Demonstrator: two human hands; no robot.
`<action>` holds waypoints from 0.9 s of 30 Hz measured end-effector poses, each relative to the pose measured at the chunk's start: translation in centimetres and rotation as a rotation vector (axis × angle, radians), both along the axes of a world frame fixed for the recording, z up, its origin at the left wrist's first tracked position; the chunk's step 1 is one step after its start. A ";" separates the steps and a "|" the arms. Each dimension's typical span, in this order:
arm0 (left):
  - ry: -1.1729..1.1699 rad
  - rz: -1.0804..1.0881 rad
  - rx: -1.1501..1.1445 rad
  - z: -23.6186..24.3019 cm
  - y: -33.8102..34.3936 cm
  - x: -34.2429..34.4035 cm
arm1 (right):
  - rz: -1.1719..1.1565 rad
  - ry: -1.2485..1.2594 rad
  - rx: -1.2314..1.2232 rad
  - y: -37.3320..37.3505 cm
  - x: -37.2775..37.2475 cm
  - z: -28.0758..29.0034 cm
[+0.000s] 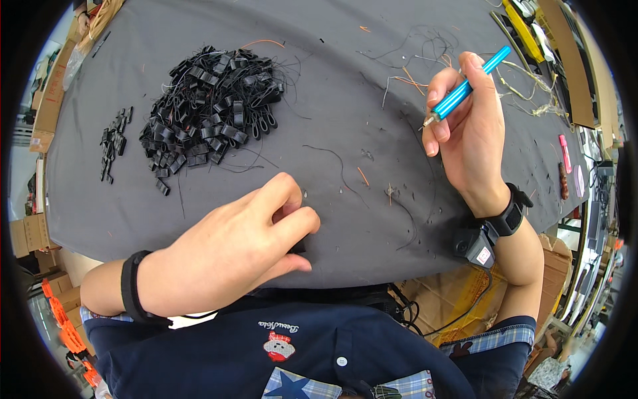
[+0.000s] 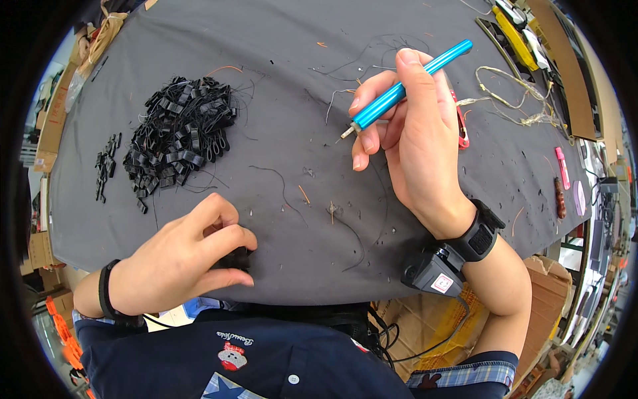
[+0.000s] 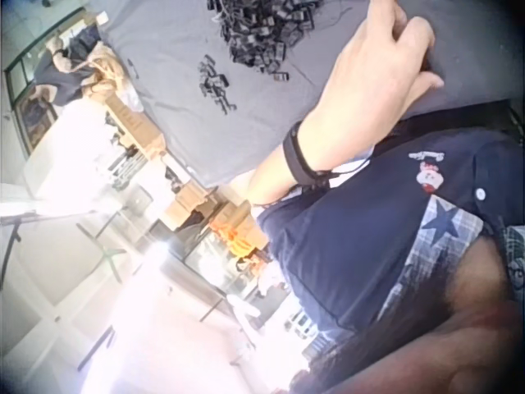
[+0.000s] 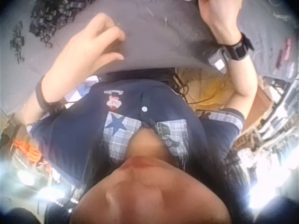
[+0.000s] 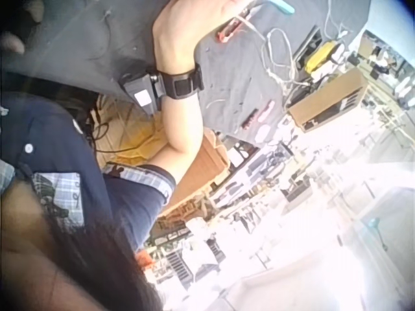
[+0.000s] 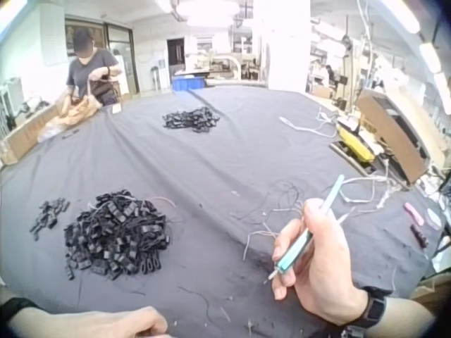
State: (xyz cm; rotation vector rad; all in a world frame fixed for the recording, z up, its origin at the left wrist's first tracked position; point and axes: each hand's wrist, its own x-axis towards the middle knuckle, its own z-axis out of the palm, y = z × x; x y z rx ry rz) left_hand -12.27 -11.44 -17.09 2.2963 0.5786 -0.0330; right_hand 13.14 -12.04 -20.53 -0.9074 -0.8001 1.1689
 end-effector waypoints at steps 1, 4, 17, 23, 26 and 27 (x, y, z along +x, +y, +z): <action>-0.009 -0.001 0.089 0.0 -0.2 0.0 | -0.001 -0.008 -0.002 0.0 0.1 0.0; 0.023 -0.002 0.074 0.2 -0.1 -0.2 | -0.003 -0.008 -0.004 0.0 0.1 0.0; 0.018 0.007 -0.145 -0.9 1.3 -0.5 | -0.109 -0.069 -0.121 -0.2 -1.2 0.1; 0.062 -0.016 -0.108 -1.0 1.6 -0.5 | -0.135 -0.101 -0.132 0.0 -1.8 0.4; 0.046 -0.005 0.005 -1.3 0.9 -0.6 | -0.115 -0.080 -0.132 0.0 -1.7 0.3; 0.046 -0.006 0.006 -1.2 1.1 -0.7 | -0.109 -0.076 -0.129 0.1 -1.7 0.3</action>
